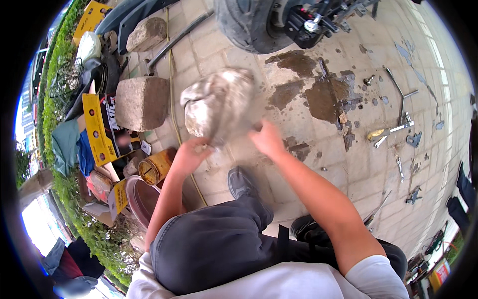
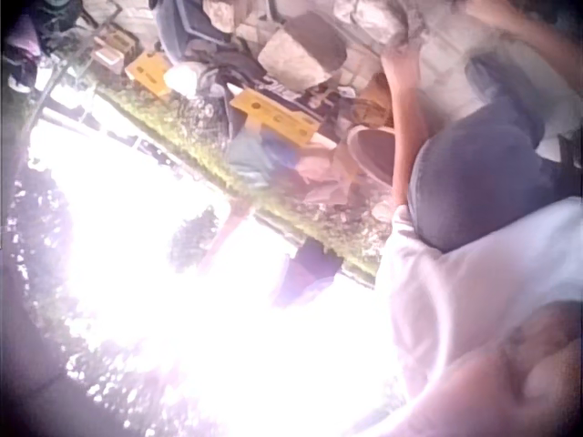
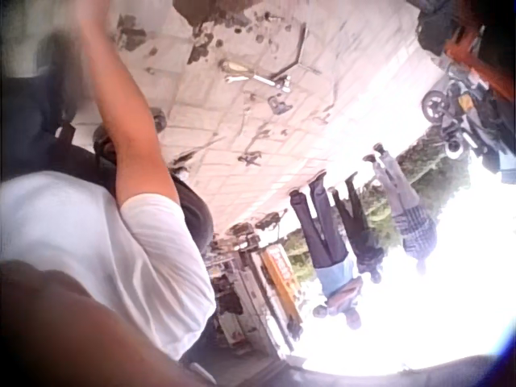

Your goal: The person cleans a motorcycle brake caliper with a cloth and a tool, then attaches it to the wheel hub. They use a power drill to tighten bolts on the brake assembly and spin the wheel to check the installation.

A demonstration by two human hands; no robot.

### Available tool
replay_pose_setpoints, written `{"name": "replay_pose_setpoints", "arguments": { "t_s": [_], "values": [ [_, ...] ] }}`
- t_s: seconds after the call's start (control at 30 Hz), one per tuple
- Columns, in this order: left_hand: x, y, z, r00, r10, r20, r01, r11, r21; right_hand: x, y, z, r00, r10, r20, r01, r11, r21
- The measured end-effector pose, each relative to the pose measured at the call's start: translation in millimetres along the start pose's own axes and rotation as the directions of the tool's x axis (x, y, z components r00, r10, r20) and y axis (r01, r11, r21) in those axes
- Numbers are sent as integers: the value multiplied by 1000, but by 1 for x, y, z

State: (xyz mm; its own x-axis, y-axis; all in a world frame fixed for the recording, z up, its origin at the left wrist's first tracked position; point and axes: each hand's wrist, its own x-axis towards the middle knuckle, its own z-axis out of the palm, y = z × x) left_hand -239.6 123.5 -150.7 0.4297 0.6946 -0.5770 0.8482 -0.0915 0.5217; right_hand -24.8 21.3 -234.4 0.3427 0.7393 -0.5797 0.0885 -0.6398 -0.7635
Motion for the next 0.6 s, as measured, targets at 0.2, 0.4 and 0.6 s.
{"name": "replay_pose_setpoints", "arguments": {
  "t_s": [0.2, 0.4, 0.6],
  "values": [
    [52, -5, -4, 889, -60, -454, 69, 998, 1, -1, 23, -45, 1000, 17, -14, -20, 947, -319],
    [123, -46, 20, 800, 289, -526, -45, 903, 428, -5, 7, -68, 980, -191, 46, 195, 908, -370],
    [85, 5, 29, 946, -76, -315, -60, 913, -402, 10, -27, -1, 943, -316, -102, 300, 943, -145]
  ]
}}
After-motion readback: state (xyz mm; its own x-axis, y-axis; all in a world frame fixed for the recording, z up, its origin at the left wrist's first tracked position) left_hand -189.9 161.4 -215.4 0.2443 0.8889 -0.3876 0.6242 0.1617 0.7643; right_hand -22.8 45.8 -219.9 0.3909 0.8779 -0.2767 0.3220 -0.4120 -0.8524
